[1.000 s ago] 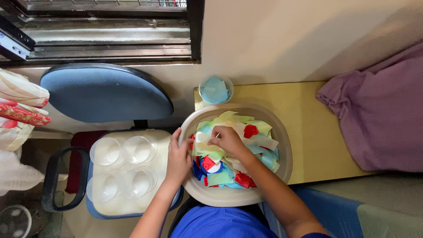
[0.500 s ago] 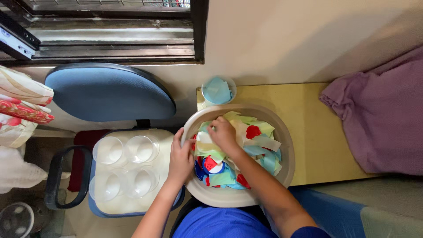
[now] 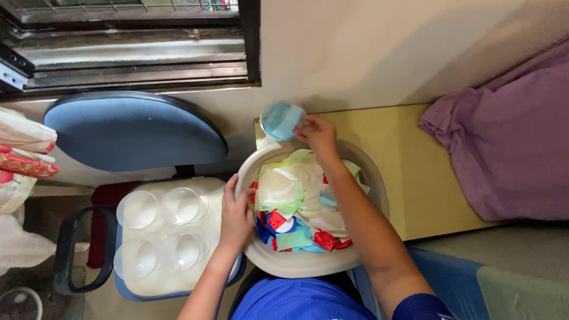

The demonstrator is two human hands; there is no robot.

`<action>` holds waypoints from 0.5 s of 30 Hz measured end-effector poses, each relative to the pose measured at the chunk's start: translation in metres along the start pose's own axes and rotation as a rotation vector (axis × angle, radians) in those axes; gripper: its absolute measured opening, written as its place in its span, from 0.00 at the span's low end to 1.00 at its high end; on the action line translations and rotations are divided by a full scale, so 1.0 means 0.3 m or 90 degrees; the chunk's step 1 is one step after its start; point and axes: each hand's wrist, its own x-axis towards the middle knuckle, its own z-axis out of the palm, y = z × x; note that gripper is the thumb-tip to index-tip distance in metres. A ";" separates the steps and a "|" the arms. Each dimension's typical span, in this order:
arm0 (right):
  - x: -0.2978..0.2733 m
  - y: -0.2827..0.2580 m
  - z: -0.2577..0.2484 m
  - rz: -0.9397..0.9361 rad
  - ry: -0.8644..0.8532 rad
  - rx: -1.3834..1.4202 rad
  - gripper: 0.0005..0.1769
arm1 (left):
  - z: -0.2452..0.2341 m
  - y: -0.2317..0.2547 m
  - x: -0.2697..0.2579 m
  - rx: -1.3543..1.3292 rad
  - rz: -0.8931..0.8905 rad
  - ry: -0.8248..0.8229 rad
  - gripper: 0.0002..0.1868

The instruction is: The person sorts small colored paper pieces from a large bowl into a smaller container, handling them one at a time. The person repeatedly picks up pieces, places them into the small container, and continues sorting through the remaining pieces in the bowl.

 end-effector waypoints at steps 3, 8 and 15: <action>-0.014 0.006 -0.030 -0.013 0.005 -0.080 0.14 | -0.002 0.000 -0.001 0.002 -0.005 -0.006 0.22; -0.200 -0.081 -0.227 -0.208 0.027 -0.419 0.10 | -0.004 0.010 0.005 -0.033 0.001 -0.007 0.22; -0.566 -0.172 -0.369 -0.167 0.055 -0.850 0.08 | -0.014 0.032 0.012 -0.034 -0.065 -0.050 0.25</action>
